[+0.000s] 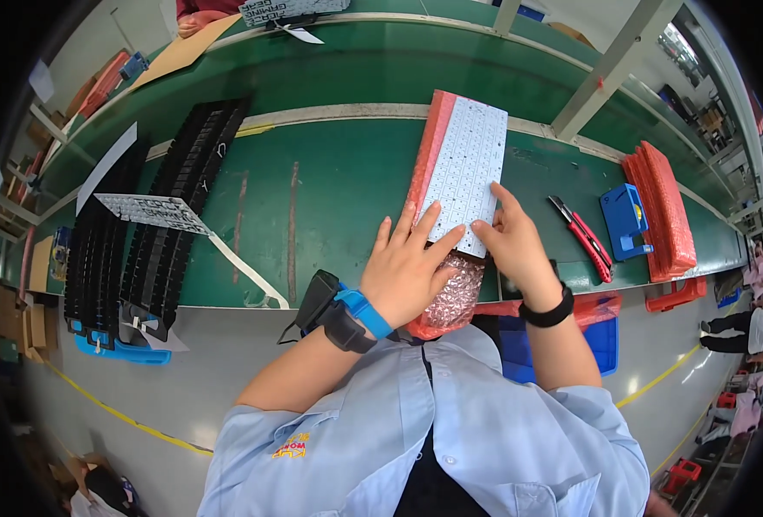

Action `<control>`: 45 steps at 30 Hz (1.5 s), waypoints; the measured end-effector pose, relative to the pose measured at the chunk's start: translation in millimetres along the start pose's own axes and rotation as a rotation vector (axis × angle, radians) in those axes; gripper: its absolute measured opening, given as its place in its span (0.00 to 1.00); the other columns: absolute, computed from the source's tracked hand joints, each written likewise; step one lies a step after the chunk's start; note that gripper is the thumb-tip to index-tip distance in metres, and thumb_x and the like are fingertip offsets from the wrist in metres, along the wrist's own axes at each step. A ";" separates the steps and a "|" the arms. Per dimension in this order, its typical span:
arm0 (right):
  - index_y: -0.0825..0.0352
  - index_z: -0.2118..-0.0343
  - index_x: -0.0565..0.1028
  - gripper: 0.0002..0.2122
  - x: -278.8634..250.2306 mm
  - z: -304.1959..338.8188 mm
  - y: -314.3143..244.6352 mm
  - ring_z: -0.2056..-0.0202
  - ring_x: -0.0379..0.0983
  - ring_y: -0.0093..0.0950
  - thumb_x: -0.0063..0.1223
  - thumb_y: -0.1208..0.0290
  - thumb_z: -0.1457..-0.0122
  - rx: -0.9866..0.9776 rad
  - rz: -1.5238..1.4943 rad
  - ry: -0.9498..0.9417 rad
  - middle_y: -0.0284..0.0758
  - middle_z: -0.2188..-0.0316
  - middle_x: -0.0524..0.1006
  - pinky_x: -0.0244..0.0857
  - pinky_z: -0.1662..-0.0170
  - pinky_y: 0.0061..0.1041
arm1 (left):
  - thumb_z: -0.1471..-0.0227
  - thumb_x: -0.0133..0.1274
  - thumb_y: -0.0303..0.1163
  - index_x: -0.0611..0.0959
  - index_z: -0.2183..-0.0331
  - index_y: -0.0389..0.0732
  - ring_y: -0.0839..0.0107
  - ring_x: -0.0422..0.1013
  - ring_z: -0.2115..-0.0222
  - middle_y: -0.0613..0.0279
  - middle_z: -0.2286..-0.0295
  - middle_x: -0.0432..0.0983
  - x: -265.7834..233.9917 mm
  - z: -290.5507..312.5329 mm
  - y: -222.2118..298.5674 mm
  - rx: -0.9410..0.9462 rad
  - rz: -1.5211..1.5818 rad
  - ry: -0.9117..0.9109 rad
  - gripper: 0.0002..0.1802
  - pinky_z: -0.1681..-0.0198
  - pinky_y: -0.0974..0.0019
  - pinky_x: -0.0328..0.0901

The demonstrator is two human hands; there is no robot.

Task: The person wraps a circuit board in pink bubble wrap, cuts the excess with a utility knife, and secures it with tape before repeating the process with a second board.

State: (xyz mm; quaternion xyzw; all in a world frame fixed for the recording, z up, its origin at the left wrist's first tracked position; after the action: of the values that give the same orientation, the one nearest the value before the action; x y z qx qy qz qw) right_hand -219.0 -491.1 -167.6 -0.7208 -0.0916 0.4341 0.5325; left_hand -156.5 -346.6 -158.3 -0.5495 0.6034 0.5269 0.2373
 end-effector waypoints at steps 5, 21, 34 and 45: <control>0.74 0.40 0.60 0.30 2.8 -18.4 -16.9 0.73 0.70 0.23 0.57 0.73 0.44 0.017 0.233 -0.206 0.38 0.73 0.76 0.67 0.68 0.22 | 0.48 0.56 0.42 0.70 0.42 0.54 0.43 0.53 0.39 0.48 0.40 0.55 -3.3 3.8 -1.7 -0.022 0.002 0.040 0.31 0.41 0.38 0.53; 0.68 0.49 0.74 0.23 -12.5 -242.3 20.7 0.55 0.73 0.31 0.53 0.53 0.40 -0.119 0.374 -0.225 0.39 0.58 0.79 0.64 0.50 0.29 | 0.49 0.53 0.26 0.75 0.48 0.39 0.50 0.65 0.49 0.51 0.46 0.66 -10.4 1.6 -15.8 -0.081 0.149 0.215 0.24 0.46 0.55 0.63; 0.68 0.54 0.75 0.27 -79.2 -160.3 -158.1 0.64 0.75 0.22 0.61 0.47 0.46 -0.245 0.453 -0.450 0.32 0.62 0.79 0.69 0.60 0.24 | 0.54 0.55 0.22 0.78 0.53 0.41 0.52 0.65 0.49 0.52 0.51 0.67 -19.9 11.9 -11.9 -0.097 0.282 0.292 0.22 0.48 0.55 0.65; 0.72 0.53 0.75 0.23 -114.6 -36.2 -269.6 0.62 0.76 0.26 0.67 0.63 0.48 -0.662 0.696 -0.313 0.37 0.61 0.80 0.71 0.57 0.25 | 0.61 0.66 0.37 0.79 0.61 0.43 0.60 0.64 0.50 0.58 0.60 0.70 -15.5 46.5 42.9 0.279 0.091 0.150 0.22 0.45 0.50 0.57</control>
State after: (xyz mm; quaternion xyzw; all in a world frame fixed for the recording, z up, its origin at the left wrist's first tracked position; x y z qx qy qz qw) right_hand -173.2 -472.0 123.3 -0.7652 -0.0575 0.6363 0.0791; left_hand -204.9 -305.3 -144.3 -0.5210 0.7110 0.4057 0.2417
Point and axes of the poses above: each hand's wrist, its own z-axis away from the middle knuckle, its own x-axis out of the palm, y = z × x, the point moved 10 cm from there along -z, towards the middle knuckle
